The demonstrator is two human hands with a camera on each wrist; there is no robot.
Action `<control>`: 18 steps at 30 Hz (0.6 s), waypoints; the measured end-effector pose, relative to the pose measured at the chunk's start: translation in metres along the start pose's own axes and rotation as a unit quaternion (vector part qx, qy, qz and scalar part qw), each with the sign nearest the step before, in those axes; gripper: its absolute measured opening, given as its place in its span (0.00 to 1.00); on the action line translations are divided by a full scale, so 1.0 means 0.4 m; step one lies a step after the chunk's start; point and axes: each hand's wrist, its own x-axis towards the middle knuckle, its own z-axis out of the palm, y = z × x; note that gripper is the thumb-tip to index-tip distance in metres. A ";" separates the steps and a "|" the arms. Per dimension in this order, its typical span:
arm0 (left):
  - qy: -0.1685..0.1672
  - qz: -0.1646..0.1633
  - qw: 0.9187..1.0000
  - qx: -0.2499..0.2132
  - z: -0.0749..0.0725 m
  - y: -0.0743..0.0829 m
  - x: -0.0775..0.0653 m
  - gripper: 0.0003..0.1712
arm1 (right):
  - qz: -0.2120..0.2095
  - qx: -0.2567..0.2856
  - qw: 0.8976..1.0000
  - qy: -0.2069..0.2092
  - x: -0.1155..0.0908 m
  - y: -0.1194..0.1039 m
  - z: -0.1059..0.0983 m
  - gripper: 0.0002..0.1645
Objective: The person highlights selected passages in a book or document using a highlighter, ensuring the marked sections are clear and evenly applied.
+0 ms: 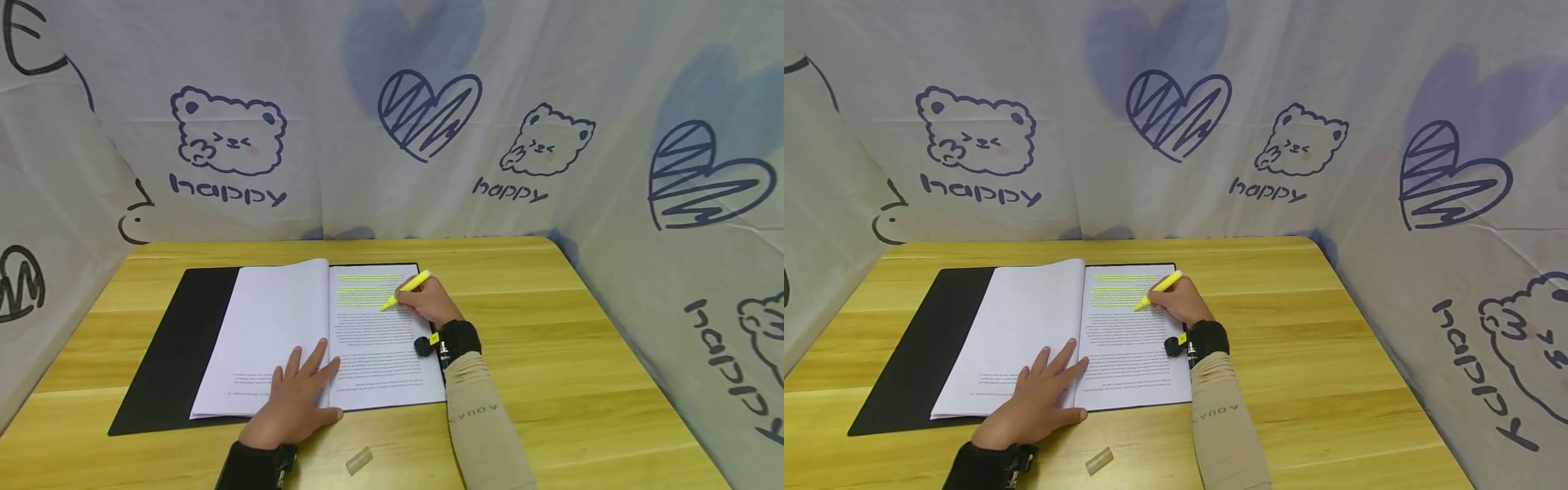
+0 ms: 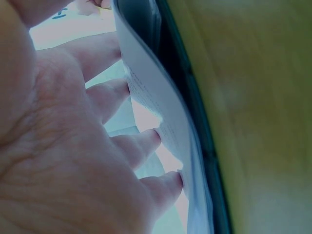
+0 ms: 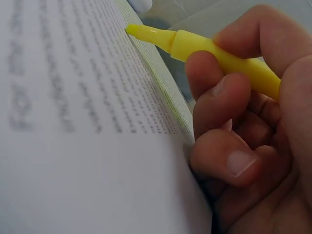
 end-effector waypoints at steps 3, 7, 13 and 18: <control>0.000 0.001 1.000 0.001 0.000 0.000 -0.001 0.48 | -0.010 -0.003 1.000 -0.004 -0.001 -0.002 -0.001 0.09; 0.001 0.000 1.000 0.001 0.003 -0.002 0.001 0.48 | -0.014 -0.017 1.000 -0.003 -0.001 -0.005 -0.002 0.09; 0.001 -0.001 1.000 0.004 0.007 -0.004 0.003 0.48 | -0.004 -0.028 1.000 0.003 0.002 -0.006 -0.006 0.09; 0.002 -0.001 1.000 0.003 0.005 -0.002 0.003 0.48 | 0.000 -0.038 0.999 0.008 0.003 -0.006 -0.009 0.09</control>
